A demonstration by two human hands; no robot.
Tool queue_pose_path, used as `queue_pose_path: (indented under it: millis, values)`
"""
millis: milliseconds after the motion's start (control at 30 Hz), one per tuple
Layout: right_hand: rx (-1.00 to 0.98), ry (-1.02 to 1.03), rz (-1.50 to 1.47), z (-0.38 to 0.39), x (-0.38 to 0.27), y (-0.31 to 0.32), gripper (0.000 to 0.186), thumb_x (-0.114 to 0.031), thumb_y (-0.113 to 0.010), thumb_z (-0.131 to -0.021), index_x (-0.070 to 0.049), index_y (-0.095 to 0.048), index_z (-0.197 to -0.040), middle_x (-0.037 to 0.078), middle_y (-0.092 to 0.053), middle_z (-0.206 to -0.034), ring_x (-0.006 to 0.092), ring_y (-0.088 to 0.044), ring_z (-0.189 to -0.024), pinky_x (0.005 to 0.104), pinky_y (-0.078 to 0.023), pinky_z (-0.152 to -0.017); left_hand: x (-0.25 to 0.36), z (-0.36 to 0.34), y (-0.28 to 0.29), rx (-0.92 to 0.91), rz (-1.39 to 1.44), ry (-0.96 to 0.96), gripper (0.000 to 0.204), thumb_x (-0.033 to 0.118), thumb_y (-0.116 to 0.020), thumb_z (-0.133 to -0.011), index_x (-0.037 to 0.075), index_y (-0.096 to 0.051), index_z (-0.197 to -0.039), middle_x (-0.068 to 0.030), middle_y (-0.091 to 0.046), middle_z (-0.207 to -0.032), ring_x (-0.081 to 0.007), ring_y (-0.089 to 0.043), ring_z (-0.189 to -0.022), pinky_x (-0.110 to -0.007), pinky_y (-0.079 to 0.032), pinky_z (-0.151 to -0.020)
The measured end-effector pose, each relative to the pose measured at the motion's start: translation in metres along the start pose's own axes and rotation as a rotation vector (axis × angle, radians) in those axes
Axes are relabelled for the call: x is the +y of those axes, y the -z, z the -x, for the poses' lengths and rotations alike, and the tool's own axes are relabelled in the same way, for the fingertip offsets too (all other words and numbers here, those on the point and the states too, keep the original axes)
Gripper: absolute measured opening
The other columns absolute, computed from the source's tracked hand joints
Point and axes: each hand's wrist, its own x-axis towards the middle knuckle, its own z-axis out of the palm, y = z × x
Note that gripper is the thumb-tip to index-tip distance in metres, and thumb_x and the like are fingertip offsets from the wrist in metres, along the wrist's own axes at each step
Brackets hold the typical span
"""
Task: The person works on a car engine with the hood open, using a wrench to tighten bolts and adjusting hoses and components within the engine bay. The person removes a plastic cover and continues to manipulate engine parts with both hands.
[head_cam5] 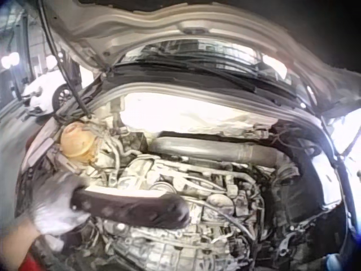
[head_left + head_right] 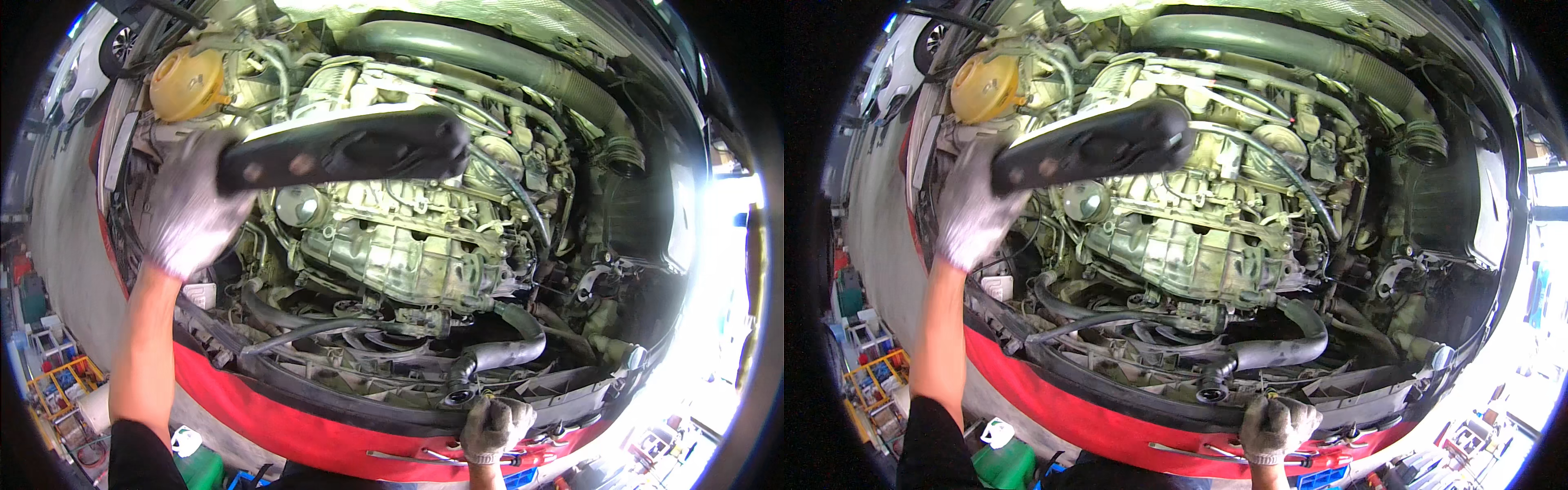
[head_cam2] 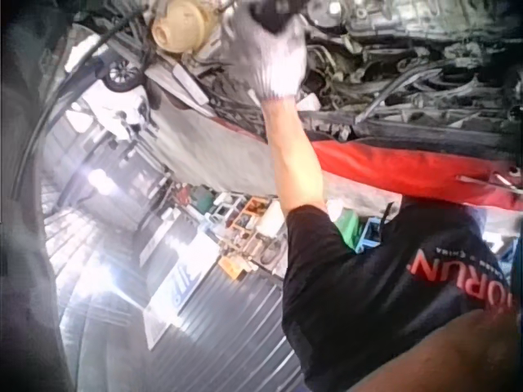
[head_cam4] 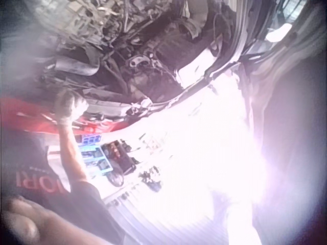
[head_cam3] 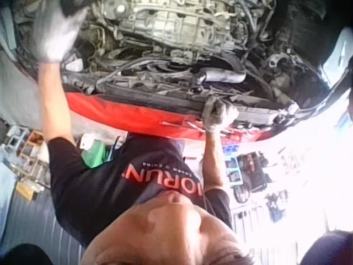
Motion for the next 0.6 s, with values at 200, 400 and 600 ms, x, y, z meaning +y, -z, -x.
queue_pose_path:
  millis: [200,400,600]
  values:
    - [-0.007,0.034,-0.020,-0.005,-0.001,0.002,0.012,-0.012,-0.073,-0.079,-0.013,-0.061,-0.079,0.007,-0.063,-0.084,0.0308,-0.057,-0.081,0.0477,-0.041,-0.078,0.039,-0.136,-0.080,-0.212,-0.185,-0.170,0.061,0.032,-0.079,-0.084,0.008,-0.057,-0.136,-0.0171,-0.062,-0.131,-0.0310,-0.062,-0.120,-0.047,-0.051,-0.105]
    - [-0.003,0.006,-0.012,-0.005,0.000,0.002,0.013,-0.012,-0.072,-0.079,-0.011,-0.059,-0.076,0.008,-0.063,-0.084,0.0309,-0.057,-0.080,0.0473,-0.041,-0.079,0.055,-0.173,-0.093,-0.527,-0.124,-0.228,0.078,0.040,-0.075,-0.083,0.013,-0.048,-0.150,-0.0192,-0.055,-0.146,-0.0384,-0.054,-0.133,-0.047,-0.045,-0.112]
    - [0.016,0.015,-0.017,-0.004,0.000,0.004,0.012,-0.012,-0.074,-0.078,-0.012,-0.062,-0.077,0.007,-0.063,-0.083,0.0303,-0.057,-0.080,0.0464,-0.041,-0.078,0.035,-0.141,-0.071,-0.301,-0.170,-0.235,0.073,0.039,-0.071,-0.087,0.013,-0.047,-0.151,-0.0179,-0.053,-0.148,-0.0386,-0.056,-0.131,-0.046,-0.044,-0.115]
